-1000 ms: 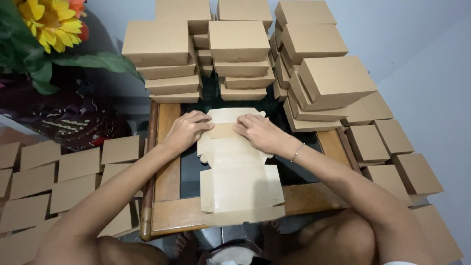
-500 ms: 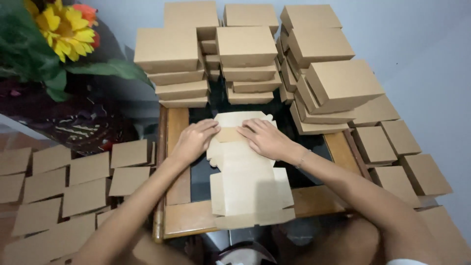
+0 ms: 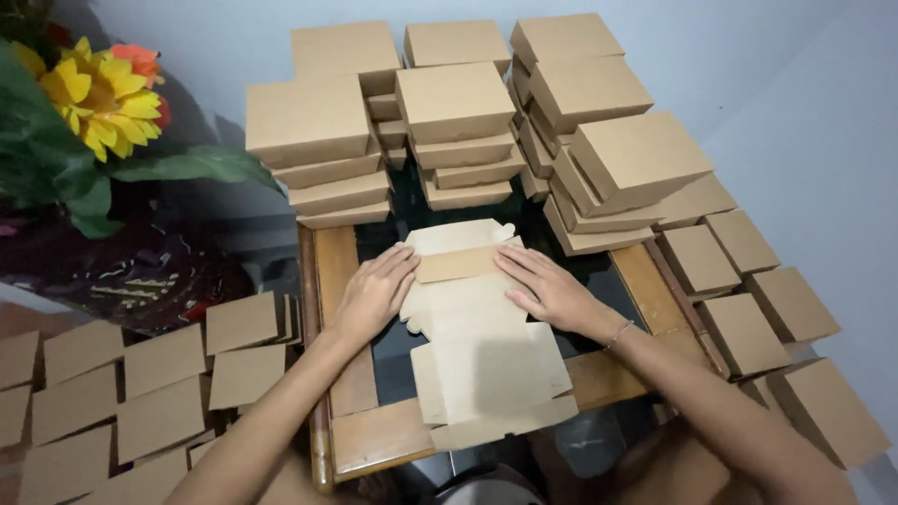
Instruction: Folding and assembling a cardboard box from a flat pre-cut sheet.
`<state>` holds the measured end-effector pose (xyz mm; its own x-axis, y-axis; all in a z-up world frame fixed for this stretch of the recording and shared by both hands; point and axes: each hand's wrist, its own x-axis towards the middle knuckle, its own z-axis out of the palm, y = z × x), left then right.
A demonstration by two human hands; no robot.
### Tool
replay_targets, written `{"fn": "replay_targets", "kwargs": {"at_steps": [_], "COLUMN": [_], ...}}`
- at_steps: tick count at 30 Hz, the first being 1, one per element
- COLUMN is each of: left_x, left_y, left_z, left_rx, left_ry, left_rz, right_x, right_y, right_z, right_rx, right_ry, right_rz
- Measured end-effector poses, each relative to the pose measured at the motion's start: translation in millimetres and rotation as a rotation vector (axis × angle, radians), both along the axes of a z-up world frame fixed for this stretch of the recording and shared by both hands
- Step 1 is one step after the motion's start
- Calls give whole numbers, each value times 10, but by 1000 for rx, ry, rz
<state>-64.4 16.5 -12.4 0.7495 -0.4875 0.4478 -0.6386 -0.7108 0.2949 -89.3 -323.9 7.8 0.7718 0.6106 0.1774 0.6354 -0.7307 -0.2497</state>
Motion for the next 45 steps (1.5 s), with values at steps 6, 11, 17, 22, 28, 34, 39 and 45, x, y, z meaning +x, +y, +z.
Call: {"fn": "replay_targets", "kwargs": {"at_steps": [6,11,17,22,28,34,39,45], "left_x": [-49,-43,-17,17,-6,-9,-36,-32], "left_y": [37,45,17,8,16,31,62,58], "left_z": [35,-32,-32,-16,-42,-21,2,7], "left_rx": [0,-4,-3,-20,-12,-30,-23,-67], "left_ry": [20,38,28,33,50,36,21,6], "left_rz": [-24,-20,-9,-8,-17,-40,-30,-56], "right_x": [-77,-55,-66,-16,-41,-53,-47,-8], "right_y": [94,101,86,70,44,50,73,49], "right_z": [100,77,77,84,47,77,84,90], "right_rx": [86,127,164,192,211,229,221,197], "right_ry": [66,68,62,36,90,99,94,131], "right_rz": [-86,-90,-109,-84,-92,-96,-91,-83]}}
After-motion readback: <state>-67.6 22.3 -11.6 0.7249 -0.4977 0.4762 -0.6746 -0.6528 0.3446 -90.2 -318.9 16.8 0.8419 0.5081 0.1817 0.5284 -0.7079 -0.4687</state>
